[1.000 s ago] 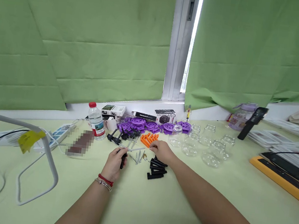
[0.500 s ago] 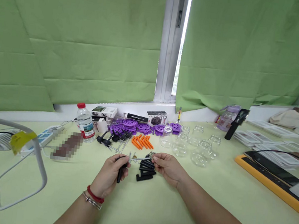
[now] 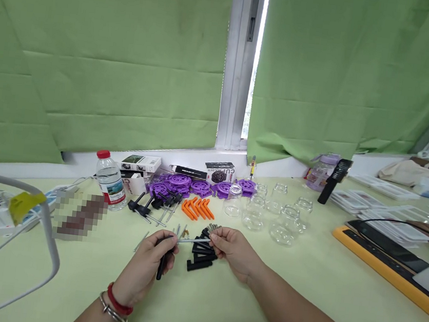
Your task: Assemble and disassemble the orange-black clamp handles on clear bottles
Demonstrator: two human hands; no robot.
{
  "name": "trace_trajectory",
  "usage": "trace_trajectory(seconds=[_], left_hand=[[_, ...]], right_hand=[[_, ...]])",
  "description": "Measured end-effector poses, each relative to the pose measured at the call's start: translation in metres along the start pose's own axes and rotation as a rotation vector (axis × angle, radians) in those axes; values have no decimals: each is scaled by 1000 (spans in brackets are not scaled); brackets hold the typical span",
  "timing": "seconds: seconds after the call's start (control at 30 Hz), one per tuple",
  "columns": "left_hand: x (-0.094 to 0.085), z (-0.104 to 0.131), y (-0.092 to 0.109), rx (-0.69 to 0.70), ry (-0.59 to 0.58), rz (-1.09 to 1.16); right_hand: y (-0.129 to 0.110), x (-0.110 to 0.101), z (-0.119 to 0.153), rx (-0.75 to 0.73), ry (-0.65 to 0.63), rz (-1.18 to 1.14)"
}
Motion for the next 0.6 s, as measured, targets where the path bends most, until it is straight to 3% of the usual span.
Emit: trace_trajectory(seconds=[0.6], left_hand=[[2,-2,-4,10,-7,-27]], right_hand=[[0,-3,-2,-12,28,13]])
Point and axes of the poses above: each hand's wrist, its own z-axis away from the middle knuckle, its own x-axis out of the palm, y = z × x, the point moved 10 cm from there along -z, towards the middle knuckle, and after that the axes turned 15 degrees about -z, right-handed, at the moved point
